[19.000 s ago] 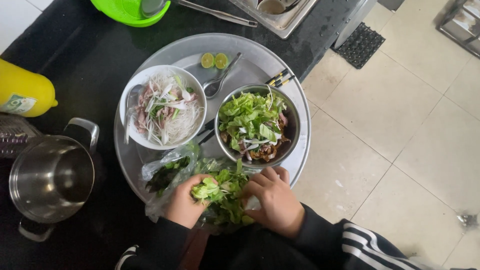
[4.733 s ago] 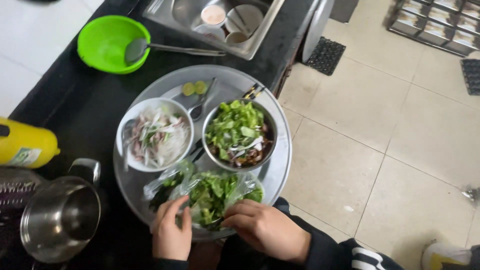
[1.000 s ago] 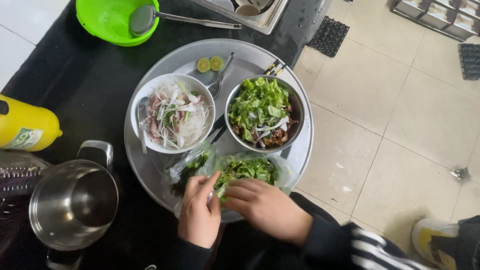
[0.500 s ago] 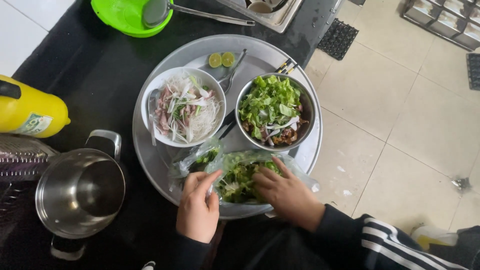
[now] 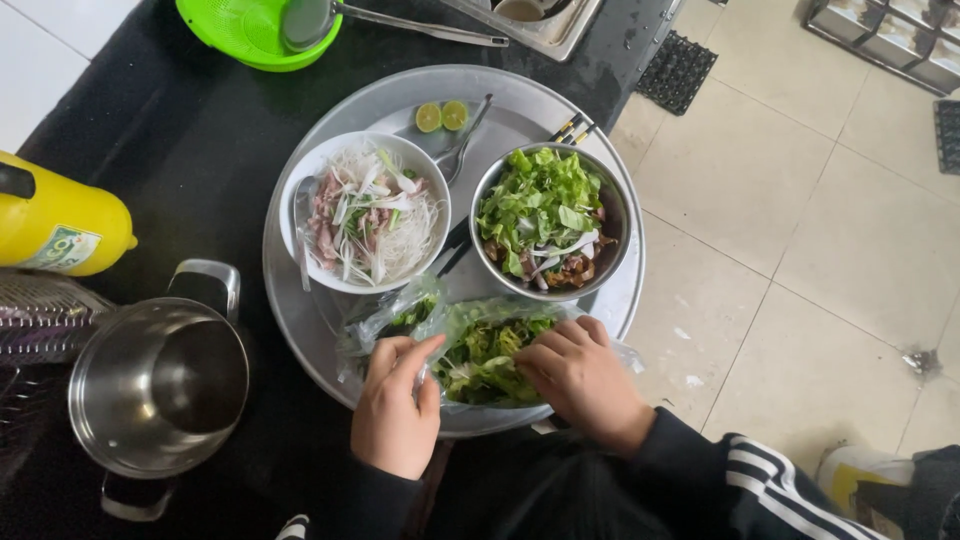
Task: Preparing soup bowls by cutting lime slices and adding fresh greens to the bowls on a tray.
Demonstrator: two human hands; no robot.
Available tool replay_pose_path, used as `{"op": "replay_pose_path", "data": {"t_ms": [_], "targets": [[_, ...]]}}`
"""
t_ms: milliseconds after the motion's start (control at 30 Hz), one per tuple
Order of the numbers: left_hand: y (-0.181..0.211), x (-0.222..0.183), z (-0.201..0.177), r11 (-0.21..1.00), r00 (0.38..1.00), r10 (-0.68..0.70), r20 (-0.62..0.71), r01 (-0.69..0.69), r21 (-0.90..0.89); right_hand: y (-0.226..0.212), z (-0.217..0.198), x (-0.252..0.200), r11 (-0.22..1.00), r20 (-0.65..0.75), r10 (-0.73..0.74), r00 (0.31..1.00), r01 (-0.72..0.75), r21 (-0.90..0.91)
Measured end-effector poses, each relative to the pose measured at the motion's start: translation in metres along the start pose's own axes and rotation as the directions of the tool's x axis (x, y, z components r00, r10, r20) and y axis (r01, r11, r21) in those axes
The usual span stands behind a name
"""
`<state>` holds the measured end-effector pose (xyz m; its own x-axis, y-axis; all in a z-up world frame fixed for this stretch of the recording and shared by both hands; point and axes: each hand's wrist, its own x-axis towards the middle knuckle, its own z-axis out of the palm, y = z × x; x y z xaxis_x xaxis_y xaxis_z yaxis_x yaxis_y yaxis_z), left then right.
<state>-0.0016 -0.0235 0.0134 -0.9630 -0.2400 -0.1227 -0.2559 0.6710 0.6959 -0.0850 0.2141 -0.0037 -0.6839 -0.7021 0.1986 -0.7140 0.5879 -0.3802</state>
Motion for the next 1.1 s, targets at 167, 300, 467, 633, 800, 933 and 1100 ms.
{"op": "replay_pose_path", "data": {"t_ms": [167,300,467,633,800,933,1100], "targets": [[0.004,0.003,-0.001,0.999,0.998,0.047,-0.041,-0.047,0.003,-0.007,0.013,0.015,0.996,0.106,0.049,0.993,-0.040,-0.083],[0.006,0.005,-0.003,0.998,0.997,0.066,-0.045,-0.067,-0.003,-0.009,0.014,0.018,0.994,0.112,0.100,0.989,-0.095,-0.048],[0.005,0.006,-0.003,0.999,1.000,0.018,0.001,-0.018,0.044,-0.006,0.013,0.014,0.985,0.067,0.165,0.984,-0.168,0.034],[0.001,0.008,0.004,0.994,1.000,0.011,0.016,-0.013,0.112,-0.005,0.025,0.012,0.989,0.183,0.140,0.973,-0.128,-0.074],[0.006,0.018,0.008,0.982,0.998,-0.066,0.010,0.064,0.176,-0.013,0.004,0.020,0.947,0.037,0.269,0.962,-0.272,0.169],[0.010,0.023,0.006,0.974,0.997,-0.071,0.024,0.065,0.216,-0.003,-0.008,0.016,0.865,0.078,0.390,0.917,-0.395,0.309],[0.011,0.024,0.012,0.966,0.997,-0.065,0.037,0.053,0.254,-0.001,-0.029,0.022,0.542,0.166,0.691,0.703,-0.657,0.524]]}}
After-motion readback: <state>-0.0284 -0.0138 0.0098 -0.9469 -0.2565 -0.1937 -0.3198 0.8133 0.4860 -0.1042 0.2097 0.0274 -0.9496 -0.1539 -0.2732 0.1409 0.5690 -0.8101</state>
